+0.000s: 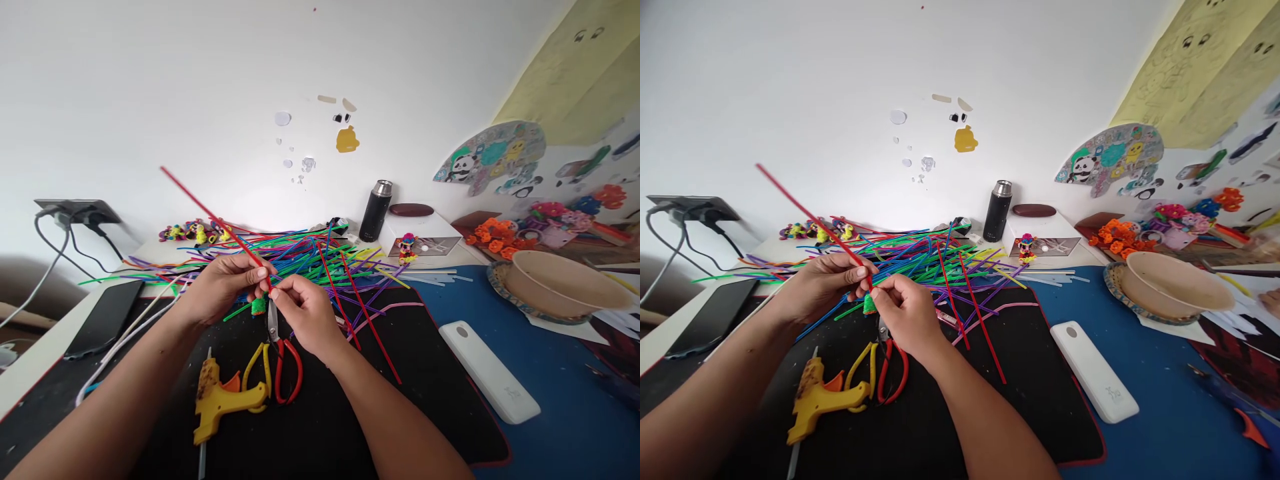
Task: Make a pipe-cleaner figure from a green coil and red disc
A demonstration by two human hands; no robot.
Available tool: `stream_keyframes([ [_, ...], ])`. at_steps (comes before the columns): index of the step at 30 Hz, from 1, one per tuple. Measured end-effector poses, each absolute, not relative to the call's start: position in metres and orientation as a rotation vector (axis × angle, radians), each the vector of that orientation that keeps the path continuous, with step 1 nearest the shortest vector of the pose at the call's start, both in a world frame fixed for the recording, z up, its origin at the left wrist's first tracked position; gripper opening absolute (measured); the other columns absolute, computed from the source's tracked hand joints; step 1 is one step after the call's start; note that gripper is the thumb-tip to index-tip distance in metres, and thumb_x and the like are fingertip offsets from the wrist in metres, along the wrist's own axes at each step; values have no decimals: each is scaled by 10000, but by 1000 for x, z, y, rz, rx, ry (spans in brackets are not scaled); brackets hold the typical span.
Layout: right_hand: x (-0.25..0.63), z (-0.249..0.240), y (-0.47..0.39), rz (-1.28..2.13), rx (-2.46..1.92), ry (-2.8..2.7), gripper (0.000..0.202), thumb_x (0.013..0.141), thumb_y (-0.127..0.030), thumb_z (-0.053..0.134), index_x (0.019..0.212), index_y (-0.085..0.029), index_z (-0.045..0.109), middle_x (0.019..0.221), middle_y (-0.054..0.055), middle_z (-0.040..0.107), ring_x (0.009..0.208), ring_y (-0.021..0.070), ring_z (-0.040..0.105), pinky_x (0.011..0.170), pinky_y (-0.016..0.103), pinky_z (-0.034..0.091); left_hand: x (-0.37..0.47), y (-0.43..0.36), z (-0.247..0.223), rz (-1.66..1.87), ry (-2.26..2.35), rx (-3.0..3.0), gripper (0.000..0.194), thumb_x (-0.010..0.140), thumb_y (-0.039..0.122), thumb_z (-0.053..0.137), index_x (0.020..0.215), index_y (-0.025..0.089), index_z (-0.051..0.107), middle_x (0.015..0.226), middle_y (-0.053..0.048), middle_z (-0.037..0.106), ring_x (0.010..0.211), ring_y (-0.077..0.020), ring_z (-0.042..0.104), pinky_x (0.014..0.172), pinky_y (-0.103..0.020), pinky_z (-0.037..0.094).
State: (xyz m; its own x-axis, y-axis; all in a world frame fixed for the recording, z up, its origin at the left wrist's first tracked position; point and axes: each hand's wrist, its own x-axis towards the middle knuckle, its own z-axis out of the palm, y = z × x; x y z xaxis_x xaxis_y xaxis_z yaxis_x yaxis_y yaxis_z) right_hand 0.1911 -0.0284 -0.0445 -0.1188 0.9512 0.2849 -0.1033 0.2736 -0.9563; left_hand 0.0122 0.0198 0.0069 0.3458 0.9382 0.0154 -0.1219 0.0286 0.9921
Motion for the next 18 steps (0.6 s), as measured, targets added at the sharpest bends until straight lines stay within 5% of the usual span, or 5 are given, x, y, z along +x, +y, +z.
stream_keyframes([
  [18,191,-42,-23,1319,-791,-1025,401,873,-587,802,912,-220,643,557,-86,541,413,91,437,383,214,319,12,22,3,1057,817,1297,377,619,416,1078,864,180,914,727,-97,829,587,-170,712,499,-217,553],
])
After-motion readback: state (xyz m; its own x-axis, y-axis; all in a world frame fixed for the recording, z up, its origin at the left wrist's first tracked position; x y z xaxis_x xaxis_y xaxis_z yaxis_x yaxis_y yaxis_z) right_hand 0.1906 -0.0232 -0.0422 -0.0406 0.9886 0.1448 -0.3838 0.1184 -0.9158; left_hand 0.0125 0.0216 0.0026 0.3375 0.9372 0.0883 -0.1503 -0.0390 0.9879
